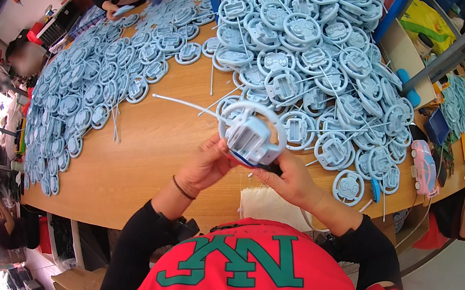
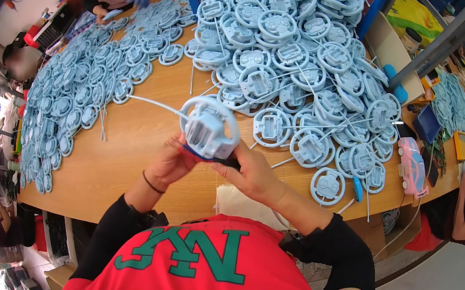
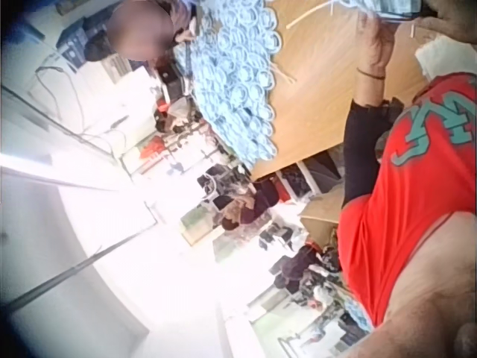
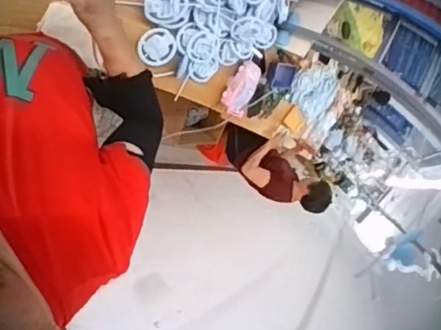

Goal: Logging information in a notebook and then assembling small plastic toy components at a workshop table.

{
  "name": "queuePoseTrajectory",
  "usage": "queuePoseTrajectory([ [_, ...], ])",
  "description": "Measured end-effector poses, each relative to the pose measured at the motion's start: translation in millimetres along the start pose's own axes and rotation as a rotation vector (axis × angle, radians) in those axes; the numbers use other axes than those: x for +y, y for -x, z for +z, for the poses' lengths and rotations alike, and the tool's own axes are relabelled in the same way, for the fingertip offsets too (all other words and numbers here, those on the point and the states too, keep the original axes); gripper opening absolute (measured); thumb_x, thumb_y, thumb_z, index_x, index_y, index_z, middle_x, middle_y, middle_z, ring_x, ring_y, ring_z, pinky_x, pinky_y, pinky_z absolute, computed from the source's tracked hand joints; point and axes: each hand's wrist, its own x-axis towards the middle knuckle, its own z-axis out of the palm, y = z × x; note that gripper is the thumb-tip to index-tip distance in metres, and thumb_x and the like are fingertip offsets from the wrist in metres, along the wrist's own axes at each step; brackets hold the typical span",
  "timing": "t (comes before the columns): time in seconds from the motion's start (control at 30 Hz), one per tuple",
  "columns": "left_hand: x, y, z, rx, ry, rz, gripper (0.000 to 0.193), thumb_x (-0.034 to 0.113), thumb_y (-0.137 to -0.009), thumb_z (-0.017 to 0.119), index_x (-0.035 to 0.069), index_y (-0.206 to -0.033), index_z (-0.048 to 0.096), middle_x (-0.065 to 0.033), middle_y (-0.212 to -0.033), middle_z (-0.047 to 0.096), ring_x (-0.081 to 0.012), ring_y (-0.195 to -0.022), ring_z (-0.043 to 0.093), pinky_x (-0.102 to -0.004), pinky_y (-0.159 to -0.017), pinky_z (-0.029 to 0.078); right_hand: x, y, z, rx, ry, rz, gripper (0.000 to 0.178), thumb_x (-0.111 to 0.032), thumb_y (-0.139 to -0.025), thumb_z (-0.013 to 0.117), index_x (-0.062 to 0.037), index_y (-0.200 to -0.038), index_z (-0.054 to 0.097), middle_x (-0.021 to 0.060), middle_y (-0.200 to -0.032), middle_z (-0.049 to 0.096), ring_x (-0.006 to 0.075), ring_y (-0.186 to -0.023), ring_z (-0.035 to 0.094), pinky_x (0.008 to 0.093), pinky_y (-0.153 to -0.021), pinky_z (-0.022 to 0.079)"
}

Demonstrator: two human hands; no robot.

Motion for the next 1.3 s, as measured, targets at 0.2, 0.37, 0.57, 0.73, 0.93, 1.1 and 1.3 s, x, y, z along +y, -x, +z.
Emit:
queuePoseTrajectory([
  [0.2,42.5,12.6,-27.5,0.349,-0.681,0.063,0.034,0.027,-0.099,0.052,0.001,-0.12,0.055,-0.002,-0.094,0.062,-0.0102,-0.084,0.058,-0.0271,-0.076,0.05,-2.1,-0.7,-11.9,-0.004,0.336,0.17,0.023,-0.027,-0.092,0.059,-0.0065,-0.096,0.051,0.0133,-0.074,0.059,0.0336,-0.07,0.06,0.0412,-0.06,0.045],
  [0.37,46.4,16.3,-14.6,0.353,-0.859,0.023,0.033,0.028,-0.097,0.055,0.001,-0.115,0.06,0.0009,-0.084,0.06,-0.0063,-0.072,0.054,-0.0218,-0.065,0.047,2.2,-5.2,-17.0,-0.086,0.379,0.169,0.022,-0.027,-0.092,0.058,-0.0064,-0.09,0.053,0.0133,-0.069,0.056,0.0314,-0.064,0.057,0.0395,-0.057,0.041],
  [0.57,26.9,18.3,-27.2,0.412,-0.522,-0.013,0.034,0.028,-0.096,0.056,0.002,-0.119,0.058,-0.0002,-0.09,0.063,-0.0082,-0.076,0.059,-0.0232,-0.068,0.05,8.2,-13.5,-14.9,-0.185,0.276,0.25,0.023,-0.028,-0.093,0.059,-0.0044,-0.091,0.057,0.0084,-0.069,0.057,0.0209,-0.062,0.055,0.0335,-0.058,0.041],
  [0.73,2.0,12.6,-28.8,0.37,-0.259,-0.003,0.034,0.024,-0.097,0.054,0.003,-0.124,0.053,-0.0048,-0.108,0.063,-0.0143,-0.093,0.062,-0.0313,-0.084,0.053,24.2,-10.6,-25.6,-0.17,0.223,0.283,0.024,-0.029,-0.093,0.058,-0.0049,-0.091,0.058,0.0059,-0.071,0.057,0.0156,-0.065,0.054,0.0322,-0.061,0.042],
  [0.93,-3.8,27.6,-39.6,0.305,-0.205,0.058,0.035,0.026,-0.1,0.046,0.004,-0.127,0.049,-0.0083,-0.123,0.058,-0.0211,-0.111,0.058,-0.039,-0.094,0.05,11.5,-6.7,-14.4,-0.157,0.24,0.175,0.027,-0.035,-0.09,0.058,-0.0075,-0.091,0.057,0.0107,-0.072,0.061,0.0278,-0.068,0.059,0.0388,-0.062,0.044],
  [1.1,-2.4,22.2,-17.5,0.225,-0.179,-0.055,0.041,0.035,-0.102,0.039,0.007,-0.132,0.044,-0.0098,-0.128,0.055,-0.0245,-0.115,0.056,-0.0431,-0.098,0.048,9.3,9.1,-25.2,-0.128,0.224,0.146,0.027,-0.036,-0.092,0.057,-0.0086,-0.09,0.055,0.0112,-0.066,0.057,0.0274,-0.062,0.056,0.0398,-0.058,0.041],
  [1.3,-13.0,16.7,0.5,0.215,-0.048,-0.046,0.05,0.041,-0.099,0.043,0.006,-0.134,0.041,-0.0119,-0.133,0.051,-0.027,-0.118,0.055,-0.0449,-0.097,0.049,12.0,28.7,-16.5,-0.031,0.228,0.075,0.027,-0.036,-0.093,0.056,-0.0088,-0.09,0.054,0.011,-0.062,0.054,0.0274,-0.057,0.054,0.0393,-0.054,0.039],
])
